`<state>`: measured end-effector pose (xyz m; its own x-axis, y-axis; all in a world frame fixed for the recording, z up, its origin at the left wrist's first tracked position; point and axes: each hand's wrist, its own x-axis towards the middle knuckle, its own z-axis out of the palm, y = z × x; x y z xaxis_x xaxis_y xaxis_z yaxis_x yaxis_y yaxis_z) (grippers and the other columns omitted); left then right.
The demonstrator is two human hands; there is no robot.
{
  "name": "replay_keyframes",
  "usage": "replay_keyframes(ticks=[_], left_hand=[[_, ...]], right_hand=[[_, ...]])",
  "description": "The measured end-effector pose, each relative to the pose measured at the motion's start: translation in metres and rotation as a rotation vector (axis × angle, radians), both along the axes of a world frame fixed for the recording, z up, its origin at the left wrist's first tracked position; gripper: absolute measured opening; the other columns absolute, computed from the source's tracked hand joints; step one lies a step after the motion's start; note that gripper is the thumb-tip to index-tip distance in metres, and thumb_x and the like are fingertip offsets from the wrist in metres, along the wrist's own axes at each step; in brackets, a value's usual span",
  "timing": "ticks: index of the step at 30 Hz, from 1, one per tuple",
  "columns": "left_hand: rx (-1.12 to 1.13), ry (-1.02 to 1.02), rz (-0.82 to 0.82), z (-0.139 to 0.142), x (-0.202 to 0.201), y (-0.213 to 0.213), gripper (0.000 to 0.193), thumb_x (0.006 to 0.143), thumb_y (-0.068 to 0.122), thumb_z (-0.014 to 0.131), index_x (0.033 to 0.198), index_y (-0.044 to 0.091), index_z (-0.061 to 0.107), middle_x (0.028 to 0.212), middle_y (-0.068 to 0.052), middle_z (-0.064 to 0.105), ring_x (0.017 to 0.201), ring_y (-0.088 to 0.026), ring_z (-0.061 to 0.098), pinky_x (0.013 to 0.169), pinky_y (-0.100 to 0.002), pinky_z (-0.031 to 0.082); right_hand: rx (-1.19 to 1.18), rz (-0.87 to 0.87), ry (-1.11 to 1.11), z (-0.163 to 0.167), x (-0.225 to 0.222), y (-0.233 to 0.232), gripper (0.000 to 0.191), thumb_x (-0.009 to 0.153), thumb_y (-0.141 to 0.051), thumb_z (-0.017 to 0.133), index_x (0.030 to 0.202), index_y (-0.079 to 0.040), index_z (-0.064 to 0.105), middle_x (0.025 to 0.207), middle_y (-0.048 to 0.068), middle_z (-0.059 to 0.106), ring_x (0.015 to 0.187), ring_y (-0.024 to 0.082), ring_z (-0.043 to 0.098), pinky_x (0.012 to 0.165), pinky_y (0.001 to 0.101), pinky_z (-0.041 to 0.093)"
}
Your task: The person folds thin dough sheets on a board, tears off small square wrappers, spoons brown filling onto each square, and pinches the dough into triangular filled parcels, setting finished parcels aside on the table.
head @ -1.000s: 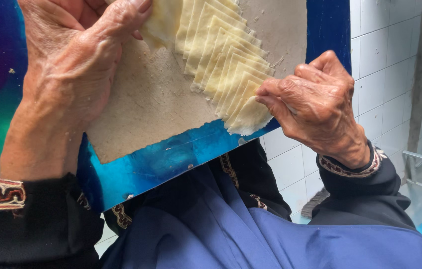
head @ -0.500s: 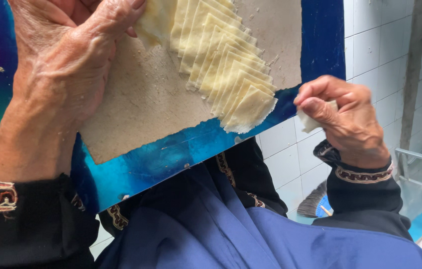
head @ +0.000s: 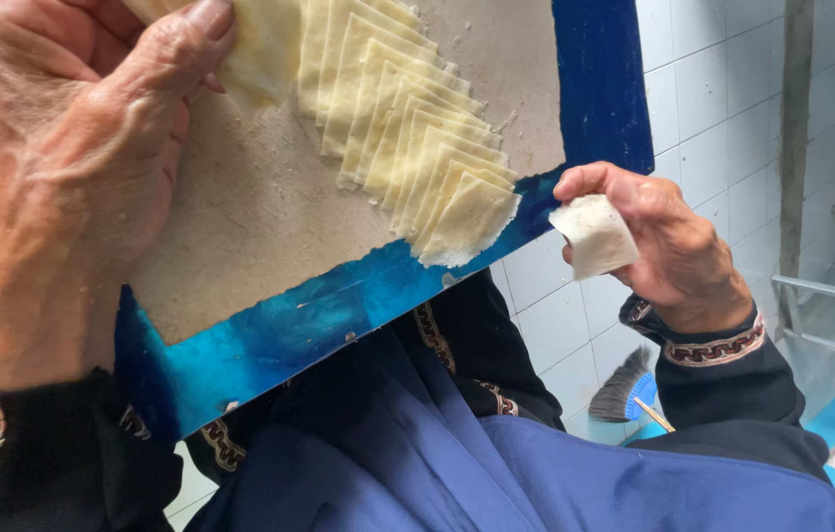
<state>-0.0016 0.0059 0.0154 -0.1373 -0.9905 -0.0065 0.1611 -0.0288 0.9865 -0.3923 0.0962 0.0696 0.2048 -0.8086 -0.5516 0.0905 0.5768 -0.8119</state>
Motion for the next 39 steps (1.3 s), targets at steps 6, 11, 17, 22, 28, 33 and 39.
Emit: replay_keyframes(ticks=[6, 11, 17, 22, 28, 33, 39], left_hand=[[-0.081, 0.032, -0.032, -0.005, 0.003, 0.002, 0.005, 0.110, 0.009, 0.073, 0.107, 0.006, 0.069, 0.092, 0.001, 0.070, 0.081, -0.005, 0.066, 0.075, -0.020, 0.054], [-0.087, 0.059, -0.042, -0.004, 0.003, 0.003, 0.008, 0.110, 0.010, 0.074, 0.106, 0.005, 0.069, 0.093, 0.002, 0.069, 0.083, -0.004, 0.065, 0.077, -0.020, 0.053], [-0.049, 0.069, -0.021, -0.006, 0.002, 0.003, 0.012, 0.109, 0.012, 0.075, 0.102, 0.006, 0.069, 0.089, 0.004, 0.068, 0.081, -0.004, 0.064, 0.075, -0.020, 0.051], [-0.050, 0.089, -0.038, -0.010, 0.003, 0.004, 0.009, 0.108, 0.009, 0.075, 0.102, 0.005, 0.069, 0.093, 0.003, 0.069, 0.085, -0.005, 0.067, 0.080, -0.021, 0.054], [-0.065, 0.097, -0.047, -0.007, 0.002, 0.004, 0.002, 0.109, 0.007, 0.072, 0.109, 0.006, 0.070, 0.103, 0.003, 0.071, 0.092, -0.005, 0.070, 0.085, -0.020, 0.058], [-0.057, 0.142, -0.053, -0.009, 0.002, 0.004, 0.002, 0.109, 0.006, 0.073, 0.110, 0.006, 0.070, 0.100, 0.002, 0.071, 0.092, -0.005, 0.071, 0.084, -0.020, 0.058], [0.035, 0.052, -0.050, -0.007, 0.003, -0.002, 0.010, 0.103, 0.005, 0.081, 0.104, 0.000, 0.072, 0.096, -0.006, 0.072, 0.076, -0.011, 0.064, 0.071, -0.028, 0.052]], right_hand=[[-0.188, 0.169, 0.391, 0.022, 0.032, -0.001, 0.039, 0.091, -0.010, 0.071, 0.127, 0.004, 0.062, 0.110, 0.013, 0.071, 0.100, 0.018, 0.070, 0.090, 0.0336, 0.059], [-0.830, 0.297, 0.693, 0.025, 0.059, -0.009, 0.018, 0.096, -0.006, 0.077, 0.108, -0.004, 0.064, 0.102, 0.006, 0.070, 0.097, 0.019, 0.065, 0.087, 0.0307, 0.055], [-1.469, 0.511, 1.050, -0.011, 0.072, -0.011, 0.025, 0.092, -0.011, 0.087, 0.105, -0.012, 0.066, 0.106, 0.003, 0.069, 0.095, 0.029, 0.053, 0.092, 0.0462, 0.042], [-1.426, 0.503, 1.007, -0.034, 0.068, 0.005, 0.024, 0.093, -0.014, 0.086, 0.105, -0.012, 0.065, 0.108, 0.002, 0.069, 0.098, 0.025, 0.056, 0.089, 0.0461, 0.037], [-1.416, 0.462, 0.963, -0.046, 0.058, 0.011, 0.024, 0.092, -0.015, 0.084, 0.105, -0.014, 0.064, 0.111, 0.001, 0.070, 0.102, 0.025, 0.055, 0.089, 0.0459, 0.038], [-1.387, 0.478, 0.963, -0.047, 0.059, 0.010, 0.024, 0.087, -0.007, 0.083, 0.100, -0.016, 0.065, 0.112, 0.000, 0.070, 0.107, 0.026, 0.054, 0.093, 0.0464, 0.039], [-1.341, 0.481, 0.939, -0.017, 0.075, 0.000, 0.034, 0.069, -0.028, 0.082, 0.095, -0.011, 0.067, 0.102, 0.005, 0.068, 0.102, 0.033, 0.048, 0.089, 0.0484, 0.039]])
